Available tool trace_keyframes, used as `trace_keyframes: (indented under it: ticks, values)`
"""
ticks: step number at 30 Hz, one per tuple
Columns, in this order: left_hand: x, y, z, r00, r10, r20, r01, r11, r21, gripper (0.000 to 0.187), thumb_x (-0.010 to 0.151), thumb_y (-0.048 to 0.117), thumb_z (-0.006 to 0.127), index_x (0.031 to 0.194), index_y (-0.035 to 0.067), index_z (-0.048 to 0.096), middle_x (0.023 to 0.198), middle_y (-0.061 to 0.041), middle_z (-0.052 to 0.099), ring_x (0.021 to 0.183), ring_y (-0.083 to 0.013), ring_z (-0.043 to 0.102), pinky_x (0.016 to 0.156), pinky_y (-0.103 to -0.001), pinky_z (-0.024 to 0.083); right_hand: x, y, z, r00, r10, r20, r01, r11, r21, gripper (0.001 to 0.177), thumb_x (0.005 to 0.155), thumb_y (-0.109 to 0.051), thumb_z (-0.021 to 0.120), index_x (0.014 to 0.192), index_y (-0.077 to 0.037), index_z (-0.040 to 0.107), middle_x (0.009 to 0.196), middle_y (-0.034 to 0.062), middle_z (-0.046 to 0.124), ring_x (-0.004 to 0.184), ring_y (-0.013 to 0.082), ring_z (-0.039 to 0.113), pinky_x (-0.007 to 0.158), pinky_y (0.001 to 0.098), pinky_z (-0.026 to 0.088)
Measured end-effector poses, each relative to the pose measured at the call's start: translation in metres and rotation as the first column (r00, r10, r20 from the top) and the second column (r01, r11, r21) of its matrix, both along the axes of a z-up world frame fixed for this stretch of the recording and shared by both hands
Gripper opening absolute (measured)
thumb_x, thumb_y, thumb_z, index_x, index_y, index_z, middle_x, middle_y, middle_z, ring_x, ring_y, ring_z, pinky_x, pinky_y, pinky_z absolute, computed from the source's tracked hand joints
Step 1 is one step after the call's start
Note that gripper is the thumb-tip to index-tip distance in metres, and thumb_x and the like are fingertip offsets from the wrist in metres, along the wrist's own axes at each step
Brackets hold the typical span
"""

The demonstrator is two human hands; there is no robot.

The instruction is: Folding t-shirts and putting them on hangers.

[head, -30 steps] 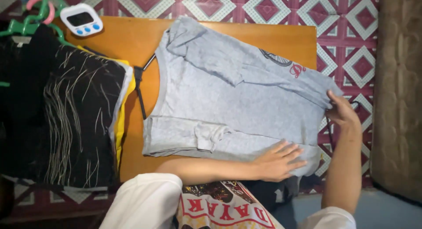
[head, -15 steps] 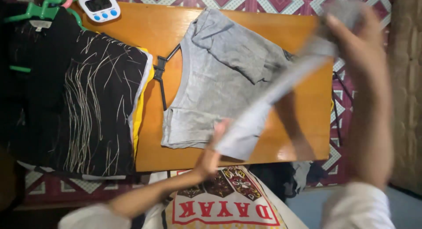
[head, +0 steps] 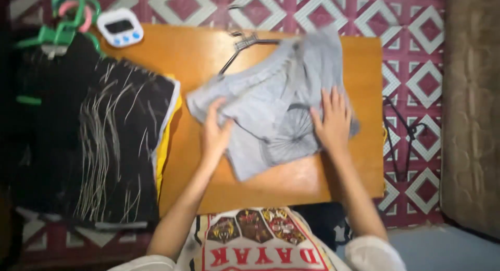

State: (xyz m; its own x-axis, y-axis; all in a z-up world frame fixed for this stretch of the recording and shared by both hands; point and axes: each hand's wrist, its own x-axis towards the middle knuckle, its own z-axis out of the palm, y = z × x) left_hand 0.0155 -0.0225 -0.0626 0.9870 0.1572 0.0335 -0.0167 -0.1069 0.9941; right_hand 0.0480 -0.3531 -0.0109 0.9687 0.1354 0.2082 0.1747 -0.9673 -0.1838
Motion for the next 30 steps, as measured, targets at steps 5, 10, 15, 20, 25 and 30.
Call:
trace_keyframes:
  ticks: [5,10,15,20,25,30]
  values:
    - [0.024,0.020,0.031,0.997,0.075,-0.035,-0.074,0.997,0.032,0.061,0.095,0.009,0.070,0.150,0.004,0.043,0.126,-0.020,0.067,0.113,-0.0259,0.067,0.094,-0.036,0.054,-0.078,0.002,0.041,0.957,-0.281,-0.077,0.291,0.939,0.184,0.058,0.100,-0.032,0.068,0.149,-0.006,0.052,0.152,0.0241,0.048,0.137,0.0418,0.047,0.113,0.0506,0.039]
    - [-0.020,0.035,0.057,0.985,0.034,-0.166,0.005,0.973,0.229,0.067,0.094,0.016,0.072,0.151,0.006,0.037,0.115,-0.016,0.070,0.088,-0.0244,0.072,0.075,-0.035,0.056,-0.112,-0.035,0.002,0.875,-0.458,-0.159,0.478,0.868,0.135,0.036,0.092,-0.030,0.077,0.120,-0.008,0.071,0.111,0.0152,0.075,0.102,0.0331,0.065,0.091,0.0455,0.050]
    - [-0.041,0.049,0.102,0.932,0.036,-0.360,0.101,0.929,0.356,0.064,0.095,0.022,0.068,0.152,0.014,0.040,0.114,-0.015,0.070,0.085,-0.0302,0.072,0.075,-0.040,0.056,-0.144,-0.094,-0.031,0.880,-0.239,-0.411,0.475,0.406,0.781,0.027,0.100,-0.021,0.074,0.115,-0.001,0.065,0.090,-0.0019,0.061,0.080,0.0057,0.054,0.071,0.0220,0.044]
    - [-0.018,0.039,0.133,0.996,-0.029,-0.089,0.083,0.711,0.699,0.072,0.087,0.014,0.072,0.153,0.011,0.042,0.140,-0.023,0.052,0.120,-0.0419,0.056,0.097,-0.047,0.048,-0.105,-0.083,-0.005,0.830,-0.236,-0.505,0.513,0.678,0.526,0.034,0.092,-0.021,0.079,0.117,0.000,0.069,0.085,0.0011,0.065,0.077,0.0086,0.059,0.070,0.0252,0.049]
    - [0.030,0.025,0.108,0.931,-0.340,0.128,0.065,0.502,0.862,0.062,0.077,0.007,0.072,0.136,0.019,0.060,0.157,-0.020,0.043,0.139,-0.0398,0.049,0.114,-0.047,0.040,-0.013,-0.060,-0.002,0.949,-0.280,-0.145,0.299,0.658,0.691,0.046,0.096,-0.022,0.078,0.134,-0.001,0.062,0.096,-0.0004,0.062,0.080,0.0076,0.056,0.070,0.0247,0.049]
    - [0.088,0.046,-0.004,0.972,-0.200,-0.124,0.220,0.958,0.185,0.033,0.104,0.019,0.062,0.135,0.009,0.062,0.145,-0.011,0.065,0.138,-0.0234,0.058,0.117,-0.032,0.043,0.037,-0.049,-0.003,0.968,-0.228,-0.100,0.217,0.572,0.791,0.026,0.104,-0.019,0.077,0.119,0.000,0.068,0.101,0.0016,0.063,0.089,0.0084,0.058,0.078,0.0253,0.048]
